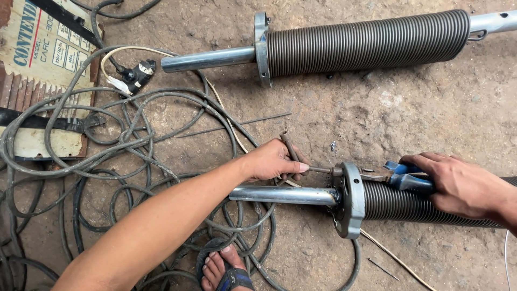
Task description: Assembling industrial spring shafts by aligning components with a metal rod and inserting bolts from a box.
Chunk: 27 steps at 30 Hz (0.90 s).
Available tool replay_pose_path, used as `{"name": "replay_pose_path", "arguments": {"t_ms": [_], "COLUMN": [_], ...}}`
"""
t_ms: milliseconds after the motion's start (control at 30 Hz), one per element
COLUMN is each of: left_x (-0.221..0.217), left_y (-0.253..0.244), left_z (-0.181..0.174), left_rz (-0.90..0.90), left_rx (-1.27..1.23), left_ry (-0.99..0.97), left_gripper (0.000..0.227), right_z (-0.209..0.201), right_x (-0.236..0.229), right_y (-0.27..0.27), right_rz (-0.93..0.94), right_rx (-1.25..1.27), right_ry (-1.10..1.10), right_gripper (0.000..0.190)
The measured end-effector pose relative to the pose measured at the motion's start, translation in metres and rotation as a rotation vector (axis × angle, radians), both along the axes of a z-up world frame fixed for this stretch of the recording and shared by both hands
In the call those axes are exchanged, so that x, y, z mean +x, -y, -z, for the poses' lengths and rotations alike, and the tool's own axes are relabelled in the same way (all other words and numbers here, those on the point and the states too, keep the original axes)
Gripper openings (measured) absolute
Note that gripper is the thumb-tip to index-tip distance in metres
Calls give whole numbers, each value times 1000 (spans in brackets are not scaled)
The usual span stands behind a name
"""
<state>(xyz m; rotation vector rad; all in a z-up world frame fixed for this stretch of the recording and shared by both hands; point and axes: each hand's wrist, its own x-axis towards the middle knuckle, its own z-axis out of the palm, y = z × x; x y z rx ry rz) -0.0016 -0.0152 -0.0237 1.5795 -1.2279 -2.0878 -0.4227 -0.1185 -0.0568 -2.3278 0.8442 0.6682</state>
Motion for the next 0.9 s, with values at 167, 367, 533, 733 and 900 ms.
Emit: {"name": "replay_pose_path", "arguments": {"t_ms": [167, 367, 533, 733, 900], "left_x": [-9, -15, -3, 11, 6], "left_y": [-8, -45, -55, -24, -34], "left_z": [-25, -15, 31, 23, 23], "left_rz": [42, 182, 552, 630, 581], "left_rx": [-75, -505, -1590, -1922, -1938], "left_ry": [144, 233, 505, 534, 530], "left_gripper": [26, 31, 40, 32, 26], "right_z": [-4, 1, 6, -2, -3], "right_x": [3, -1, -1, 10, 8], "right_y": [-1, 3, 0, 0, -2], "right_rz": [12, 5, 28, 110, 60], "right_rx": [6, 13, 11, 41, 2], "right_ry": [-21, -13, -44, -158, -172], "right_gripper": [97, 100, 97, 97, 95]}}
